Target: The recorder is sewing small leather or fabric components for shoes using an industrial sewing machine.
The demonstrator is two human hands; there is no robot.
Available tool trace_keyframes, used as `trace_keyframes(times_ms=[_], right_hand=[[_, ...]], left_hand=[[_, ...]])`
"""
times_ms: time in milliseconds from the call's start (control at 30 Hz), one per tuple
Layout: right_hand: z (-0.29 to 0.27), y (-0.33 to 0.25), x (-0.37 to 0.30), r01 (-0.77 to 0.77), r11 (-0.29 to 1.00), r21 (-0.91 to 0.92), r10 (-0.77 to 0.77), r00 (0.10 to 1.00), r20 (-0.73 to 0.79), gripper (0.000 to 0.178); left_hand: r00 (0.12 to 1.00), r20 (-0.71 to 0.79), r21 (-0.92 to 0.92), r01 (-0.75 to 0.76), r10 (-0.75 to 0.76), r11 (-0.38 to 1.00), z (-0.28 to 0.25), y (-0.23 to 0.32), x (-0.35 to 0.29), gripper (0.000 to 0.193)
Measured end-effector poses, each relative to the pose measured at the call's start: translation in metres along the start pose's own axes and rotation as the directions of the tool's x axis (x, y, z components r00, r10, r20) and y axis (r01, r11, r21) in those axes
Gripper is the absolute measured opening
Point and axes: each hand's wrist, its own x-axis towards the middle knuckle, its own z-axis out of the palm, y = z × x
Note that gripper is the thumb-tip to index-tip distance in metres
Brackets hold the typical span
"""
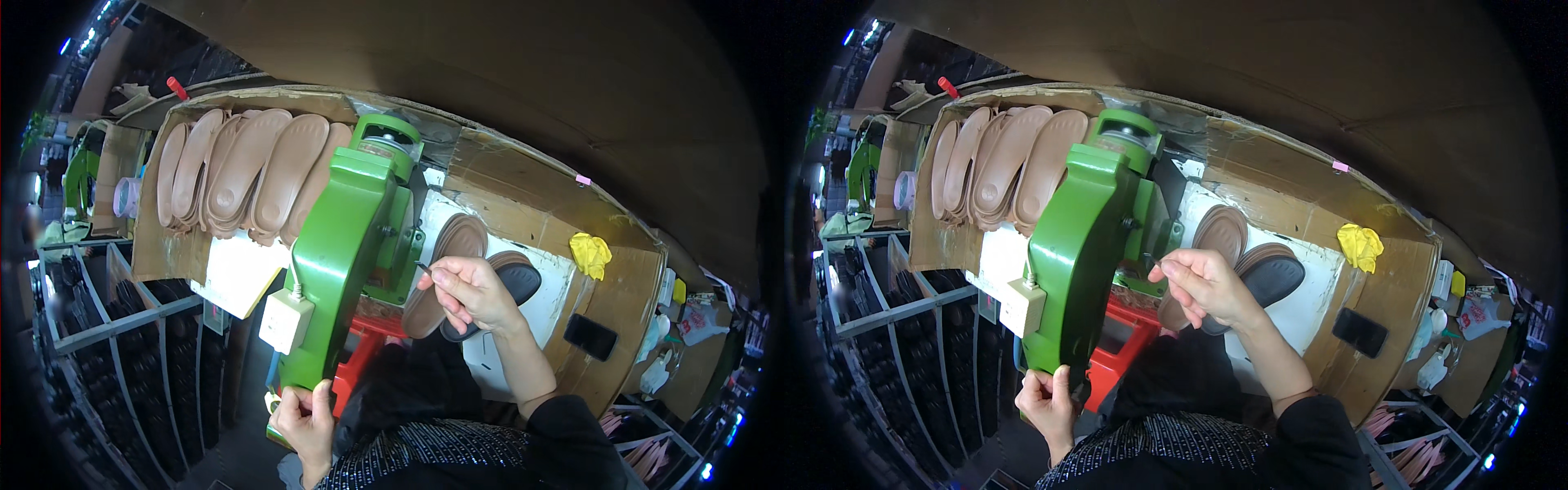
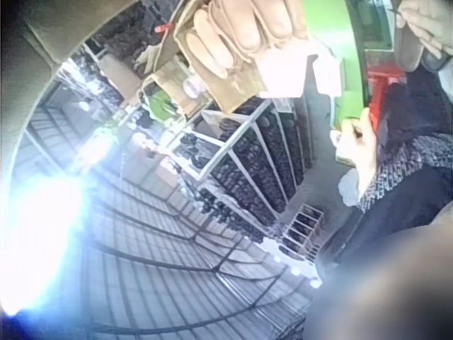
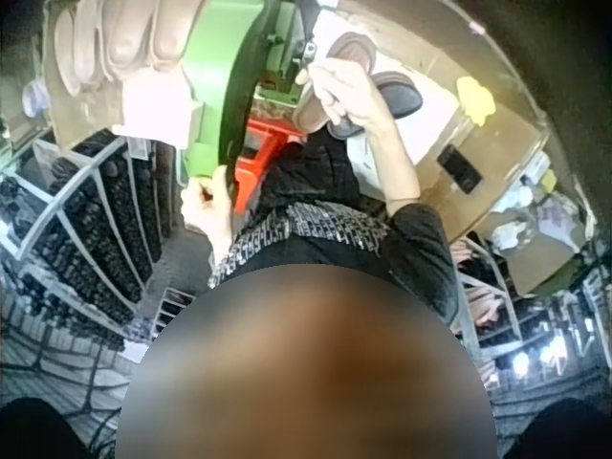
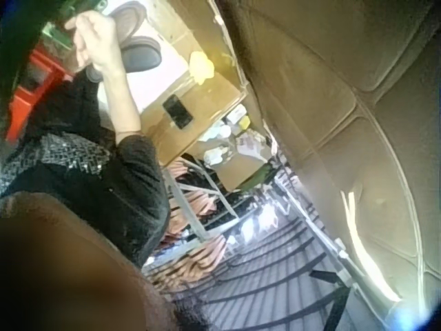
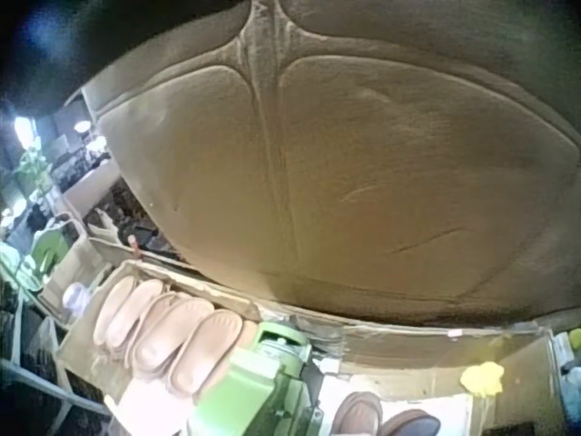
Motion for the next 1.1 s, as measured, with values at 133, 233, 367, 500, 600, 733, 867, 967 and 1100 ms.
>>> trace_keyframes(times_ms=[133,233,367,500,600,733,867,967,1100], right_hand=[[0.002,0.000,0.000,0.004,1.000,-0.005,-0.004,1.000,0.002,0.030],[0.003,0.001,0.002,0.000,1.000,-0.009,0.000,1.000,0.004,0.030],[0.004,0.003,0.004,0.002,1.000,-0.002,-0.002,1.000,0.008,0.030],[0.005,0.004,0.007,0.007,1.000,0.001,-0.007,1.000,0.011,0.030],[0.003,0.003,0.010,0.001,1.000,0.006,-0.001,1.000,0.004,0.030],[-0.006,-0.010,0.017,-0.003,0.999,0.038,0.004,1.000,-0.017,0.029],[-0.025,-0.040,0.044,0.101,0.994,-0.048,-0.105,0.990,-0.093,0.025],[-0.047,-0.066,0.072,0.163,0.985,-0.048,-0.168,0.979,-0.116,0.018],[-0.060,-0.088,0.104,0.015,0.973,0.230,-0.020,1.000,0.016,0.014]], left_hand=[[1.000,0.003,-0.013,0.024,-0.024,1.000,-0.003,0.002,0.001,0.035],[0.999,0.005,0.029,-0.038,0.038,0.999,-0.003,-0.001,0.002,0.035],[1.000,0.011,0.005,0.012,-0.013,1.000,-0.002,-0.001,0.001,0.035],[0.999,0.013,-0.021,0.042,-0.042,0.999,-0.002,0.000,0.003,0.036],[0.999,0.022,-0.008,0.046,-0.046,0.999,-0.002,0.001,0.006,0.036],[0.999,0.047,0.028,0.011,-0.012,1.000,-0.005,0.000,0.006,0.033],[0.999,0.003,0.073,0.034,-0.034,0.997,-0.006,-0.004,0.001,0.033],[0.970,0.238,0.216,-0.092,0.038,0.972,-0.018,0.012,0.014,0.030],[0.973,0.230,0.234,-0.067,0.012,0.970,-0.017,0.005,0.008,0.028]])
